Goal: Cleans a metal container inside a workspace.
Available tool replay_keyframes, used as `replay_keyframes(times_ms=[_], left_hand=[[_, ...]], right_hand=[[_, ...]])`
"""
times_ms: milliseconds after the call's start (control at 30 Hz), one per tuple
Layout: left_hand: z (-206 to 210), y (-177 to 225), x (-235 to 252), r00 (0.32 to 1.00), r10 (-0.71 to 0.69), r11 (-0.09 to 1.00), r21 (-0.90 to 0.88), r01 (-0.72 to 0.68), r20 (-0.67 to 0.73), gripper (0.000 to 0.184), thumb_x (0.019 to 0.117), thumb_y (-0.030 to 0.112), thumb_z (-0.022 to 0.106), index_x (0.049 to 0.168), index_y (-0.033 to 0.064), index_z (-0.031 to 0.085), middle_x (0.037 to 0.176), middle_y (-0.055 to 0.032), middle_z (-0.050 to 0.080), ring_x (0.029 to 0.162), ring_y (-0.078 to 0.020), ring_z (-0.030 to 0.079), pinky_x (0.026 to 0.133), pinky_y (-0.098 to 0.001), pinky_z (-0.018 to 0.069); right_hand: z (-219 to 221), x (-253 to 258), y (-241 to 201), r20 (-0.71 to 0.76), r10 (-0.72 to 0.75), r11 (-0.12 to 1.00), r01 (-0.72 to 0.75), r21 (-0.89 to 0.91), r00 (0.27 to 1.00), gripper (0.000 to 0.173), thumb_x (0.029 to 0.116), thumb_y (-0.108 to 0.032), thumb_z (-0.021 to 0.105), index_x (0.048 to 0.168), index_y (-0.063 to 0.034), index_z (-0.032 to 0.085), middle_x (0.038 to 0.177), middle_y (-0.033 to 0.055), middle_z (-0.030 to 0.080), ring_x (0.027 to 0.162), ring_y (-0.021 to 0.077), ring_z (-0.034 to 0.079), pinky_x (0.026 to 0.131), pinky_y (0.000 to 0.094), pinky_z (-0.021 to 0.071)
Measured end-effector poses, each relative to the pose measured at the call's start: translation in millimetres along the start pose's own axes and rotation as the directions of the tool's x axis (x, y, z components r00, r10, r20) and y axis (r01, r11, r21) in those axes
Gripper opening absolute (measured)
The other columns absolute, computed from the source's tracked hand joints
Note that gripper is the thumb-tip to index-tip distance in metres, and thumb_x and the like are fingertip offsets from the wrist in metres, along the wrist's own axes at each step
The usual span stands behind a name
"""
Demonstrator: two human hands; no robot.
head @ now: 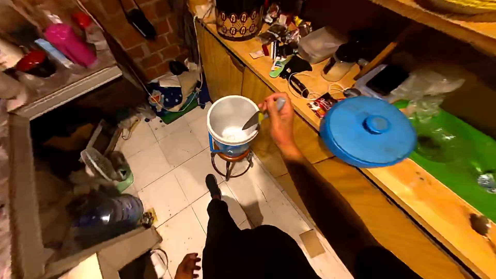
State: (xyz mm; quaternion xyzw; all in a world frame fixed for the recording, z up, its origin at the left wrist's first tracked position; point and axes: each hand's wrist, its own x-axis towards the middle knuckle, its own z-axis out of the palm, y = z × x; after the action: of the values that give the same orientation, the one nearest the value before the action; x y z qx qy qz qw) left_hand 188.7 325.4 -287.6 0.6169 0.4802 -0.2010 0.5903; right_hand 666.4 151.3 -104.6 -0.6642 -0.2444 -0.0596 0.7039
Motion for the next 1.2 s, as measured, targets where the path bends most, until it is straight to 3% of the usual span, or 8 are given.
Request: replay_keyframes(times_ms=[67,167,300,400,567,667,900,1200], left_hand=[[-37,64,74,0.994,0.112,0.987,0.114,-0.110,-0.010,0.036,0.1105,0.020,0.041,0.132,-0.0043,0.058,0.117,-0.0207,0.070,0.098,-0.0297,0.071,0.084,-0.0501,0.0593],[-64,180,154,0.963,0.263,0.911,0.316,-0.265,0.050,0.039,0.1092,0.024,0.046,0.133,-0.0043,0.058,0.123,-0.0238,0.067,0.107,-0.0340,0.069,0.093,-0.0539,0.0564],[-43,344,217,0.848,0.506,0.799,0.285,-0.529,0.156,0.049,0.1087,0.027,0.046,0.144,-0.0064,0.049,0.142,-0.0268,0.056,0.129,-0.0335,0.058,0.107,-0.0482,0.0495],[-5,407,261,0.778,0.599,0.750,0.207,-0.628,0.188,0.059,0.1064,0.028,0.045,0.156,-0.0015,0.035,0.157,-0.0245,0.041,0.142,-0.0339,0.046,0.115,-0.0507,0.0417],[33,441,302,0.587,0.781,0.549,0.213,-0.808,0.212,0.059,0.1091,0.020,0.040,0.162,-0.0009,0.023,0.167,-0.0196,0.029,0.153,-0.0293,0.033,0.124,-0.0460,0.0302],[41,434,311,0.594,0.779,0.568,0.174,-0.804,0.199,0.058,0.1113,0.021,0.037,0.164,0.0065,0.018,0.166,-0.0152,0.032,0.146,-0.0247,0.044,0.117,-0.0450,0.0410],[45,429,321,0.543,0.808,0.547,0.047,-0.836,0.228,0.059,0.1107,0.027,0.028,0.164,0.0031,0.016,0.170,-0.0134,0.022,0.156,-0.0215,0.025,0.128,-0.0417,0.0238],[49,429,327,0.520,0.831,0.521,0.052,-0.852,0.199,0.060,0.1110,0.031,0.025,0.162,0.0004,0.020,0.169,-0.0150,0.024,0.156,-0.0226,0.024,0.128,-0.0410,0.0227]], right_hand=[[33,28,51,-0.066,0.179,0.982,-0.175,0.064,0.982,0.022,0.1114,-0.018,0.036,0.108,-0.0043,0.053,0.090,0.0001,0.058,0.082,0.0038,0.058,0.078,0.0231,0.0523],[51,67,157,-0.149,0.222,0.973,-0.208,0.100,0.964,0.047,0.1112,-0.038,0.028,0.076,-0.0182,0.053,0.068,-0.0096,0.056,0.069,0.0033,0.058,0.073,0.0274,0.0532],[68,81,216,-0.246,0.336,0.918,-0.375,-0.133,0.909,0.048,0.1092,-0.023,0.029,0.081,-0.0024,0.061,0.068,-0.0010,0.056,0.064,0.0073,0.055,0.064,0.0306,0.0526],[85,87,243,-0.215,0.274,0.959,-0.282,-0.010,0.938,0.045,0.1073,-0.024,0.034,0.071,-0.0153,0.058,0.063,-0.0088,0.058,0.060,0.0034,0.059,0.060,0.0272,0.0543],[93,83,275,-0.146,0.187,0.981,-0.191,-0.013,0.971,0.043,0.1066,-0.020,0.035,0.073,-0.0135,0.061,0.066,-0.0081,0.060,0.063,0.0028,0.059,0.062,0.0254,0.0518],[103,80,269,-0.164,0.223,0.965,-0.241,-0.101,0.961,0.049,0.1066,-0.018,0.029,0.067,-0.0118,0.057,0.063,-0.0056,0.059,0.062,0.0037,0.059,0.061,0.0254,0.0517],[126,75,278,-0.157,0.215,0.972,-0.226,-0.058,0.964,0.047,0.1067,-0.024,0.032,0.065,-0.0145,0.051,0.061,-0.0042,0.056,0.060,0.0063,0.056,0.059,0.0264,0.0489],[134,85,268,-0.150,0.177,0.979,-0.190,-0.076,0.973,0.044,0.1040,-0.018,0.032,0.064,-0.0146,0.049,0.060,-0.0039,0.054,0.060,0.0065,0.056,0.059,0.0262,0.0482]])
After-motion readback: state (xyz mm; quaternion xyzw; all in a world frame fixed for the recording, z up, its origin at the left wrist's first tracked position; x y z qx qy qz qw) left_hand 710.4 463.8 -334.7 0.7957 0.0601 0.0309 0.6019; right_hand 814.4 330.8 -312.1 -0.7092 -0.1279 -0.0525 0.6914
